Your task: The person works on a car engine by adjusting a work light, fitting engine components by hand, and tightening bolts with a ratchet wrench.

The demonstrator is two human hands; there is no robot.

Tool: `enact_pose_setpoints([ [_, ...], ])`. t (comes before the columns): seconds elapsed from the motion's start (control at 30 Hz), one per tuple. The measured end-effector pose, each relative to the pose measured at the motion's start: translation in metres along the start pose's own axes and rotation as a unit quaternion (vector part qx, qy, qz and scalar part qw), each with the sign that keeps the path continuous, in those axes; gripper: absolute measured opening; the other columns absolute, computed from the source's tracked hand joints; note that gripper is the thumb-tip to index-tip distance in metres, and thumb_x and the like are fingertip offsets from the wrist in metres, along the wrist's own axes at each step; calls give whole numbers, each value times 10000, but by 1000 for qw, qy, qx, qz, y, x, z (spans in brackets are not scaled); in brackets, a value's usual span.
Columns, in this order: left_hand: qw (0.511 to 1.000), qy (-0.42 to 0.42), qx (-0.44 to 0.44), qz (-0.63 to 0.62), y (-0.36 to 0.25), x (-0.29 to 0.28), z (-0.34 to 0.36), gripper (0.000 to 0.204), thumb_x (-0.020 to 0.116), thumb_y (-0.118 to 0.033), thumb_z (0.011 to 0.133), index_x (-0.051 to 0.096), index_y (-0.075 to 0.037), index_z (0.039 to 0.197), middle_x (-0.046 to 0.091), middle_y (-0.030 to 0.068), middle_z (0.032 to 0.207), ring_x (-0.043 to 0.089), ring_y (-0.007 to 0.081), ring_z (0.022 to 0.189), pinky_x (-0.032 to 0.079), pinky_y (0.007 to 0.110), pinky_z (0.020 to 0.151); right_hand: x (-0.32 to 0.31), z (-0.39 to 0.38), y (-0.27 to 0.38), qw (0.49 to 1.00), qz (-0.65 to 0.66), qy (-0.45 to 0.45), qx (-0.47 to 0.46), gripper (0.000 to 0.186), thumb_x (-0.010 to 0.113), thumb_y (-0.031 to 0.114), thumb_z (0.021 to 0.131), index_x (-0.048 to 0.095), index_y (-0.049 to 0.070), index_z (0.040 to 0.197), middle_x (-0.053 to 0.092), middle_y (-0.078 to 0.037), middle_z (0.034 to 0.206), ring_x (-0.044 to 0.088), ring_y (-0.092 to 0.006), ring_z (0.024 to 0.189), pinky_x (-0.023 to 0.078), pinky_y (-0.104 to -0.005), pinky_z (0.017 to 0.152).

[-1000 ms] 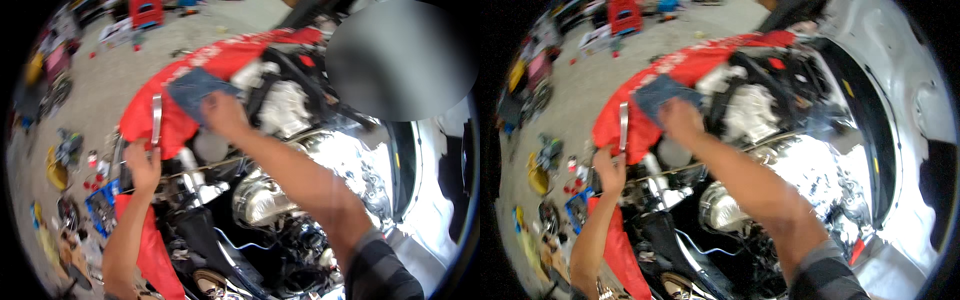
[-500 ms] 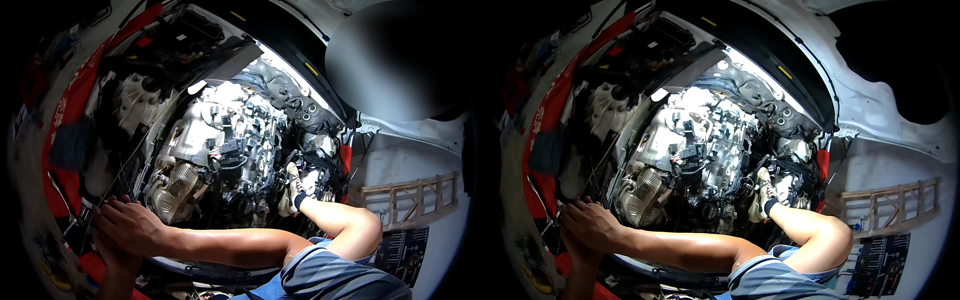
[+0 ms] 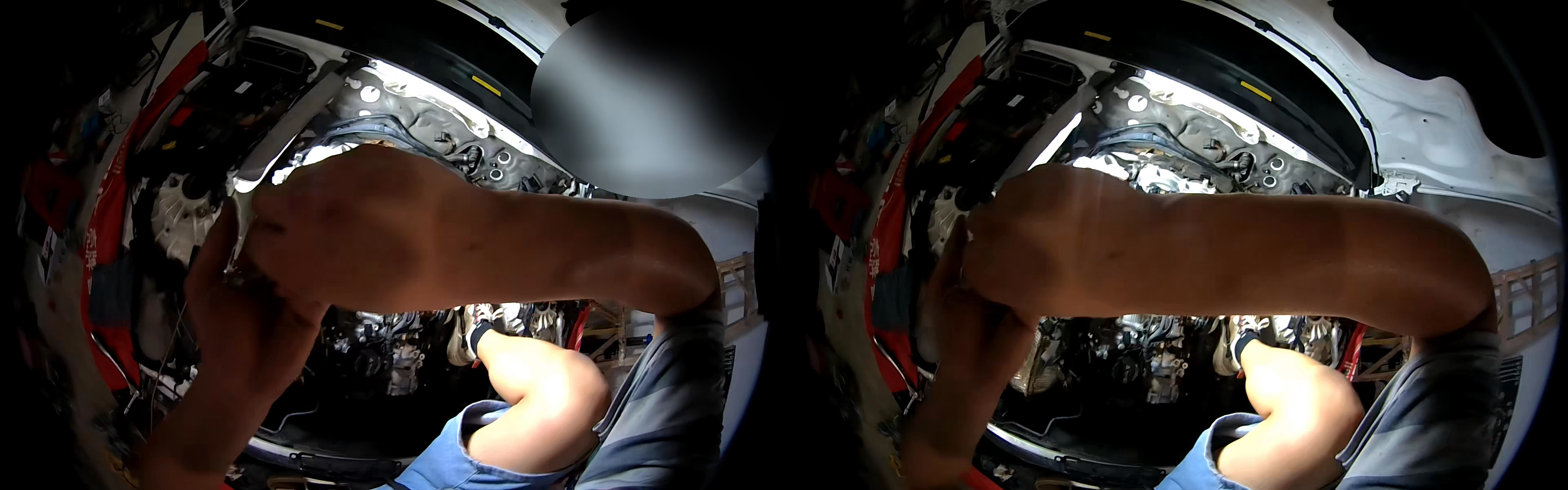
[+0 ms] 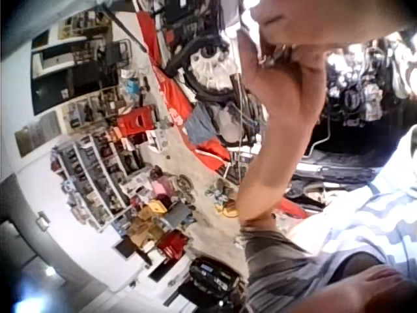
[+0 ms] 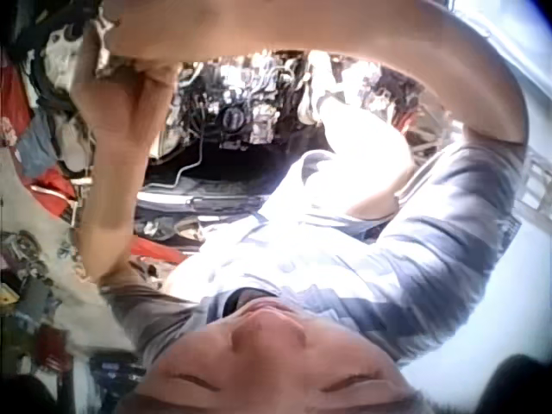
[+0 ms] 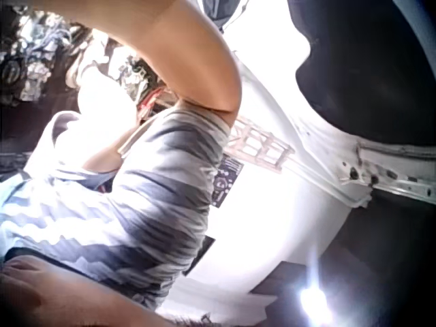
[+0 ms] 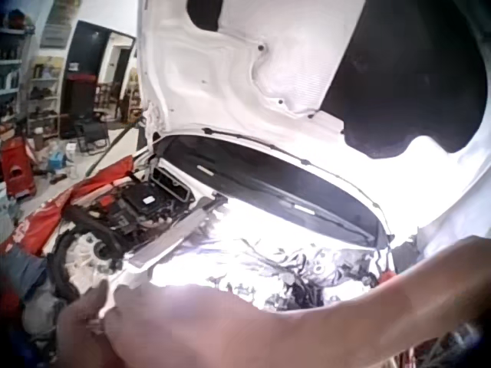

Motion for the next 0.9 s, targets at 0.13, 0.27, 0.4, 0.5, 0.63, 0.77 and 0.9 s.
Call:
enact_pose_setpoints([
  [0.13, 997, -48, 26, -54, 56, -12, 66, 354, 446, -346, 1054, 596, -40, 1151, 678, 62, 1041, 655, 145, 962, 545, 341, 899, -2, -53, -36, 986, 81, 33, 145, 98, 676, 136, 805, 615, 70, 844, 597, -33, 812, 653, -153, 718, 554, -292, 504],
  [0.27, 999, 27, -6, -46, 100, -64, 98, 332, 530, -260, 1023, 515, -118, 1323, 561, 67, 1320, 569, 219, 1241, 508, 421, 1052, 17, -92, -58, 998, -48, -12, 27, 111, 688, 134, 801, 611, 72, 851, 558, -30, 847, 595, -159, 654, 532, -272, 426],
  [0.4, 984, -100, 15, 147, 132, -75, 124, 355, 534, -289, 1014, 548, -56, 1282, 614, 118, 1182, 637, 226, 1069, 540, 396, 895, 68, -158, -80, 978, 195, -49, 49, 318, 700, 206, 865, 621, 48, 1129, 594, -122, 1057, 628, -281, 943, 565, -400, 776],
  [0.5, 956, -281, -56, 66, 162, -100, 138, 343, 491, -323, 1042, 595, -16, 1154, 637, 82, 979, 633, 176, 857, 527, 333, 683, 106, -209, -113, 929, 340, -113, 97, 336, 695, 152, 885, 634, 18, 1187, 621, -147, 1070, 646, -319, 1013, 570, -408, 843],
  [0.63, 903, -399, -45, 155, 184, -129, 149, 358, 520, -303, 1059, 659, 22, 1002, 603, 51, 794, 536, 110, 625, 421, 254, 540, 149, -283, -193, 899, 227, -108, 359, 154, 613, -14, 865, 685, -13, 1002, 637, -136, 901, 646, -308, 866, 535, -374, 764],
  [0.77, 852, -406, -8, 332, 193, -156, 160, 288, 572, -229, 1043, 693, 27, 987, 591, 5, 747, 515, 70, 614, 396, 238, 540, 198, -306, -248, 904, 224, 62, 358, 181, 614, 34, 864, 720, -17, 1001, 693, -171, 891, 652, -363, 811, 530, -420, 772],
  [0.9, 717, -400, 50, 569, 193, -161, 180, 185, 590, -143, 1019, 691, 11, 999, 597, 54, 715, 532, 151, 591, 414, 282, 560, 223, -303, -262, 873, 257, 181, 372, 260, 595, 124, 854, 736, -3, 1031, 711, -220, 897, 701, -374, 835, 557, -443, 774],
])
Point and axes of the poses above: each hand's wrist, its own z-axis towards the middle knuckle, its own x-axis out of the palm, y = z × x, the point moved 3 cm from there along z, towards the middle knuckle
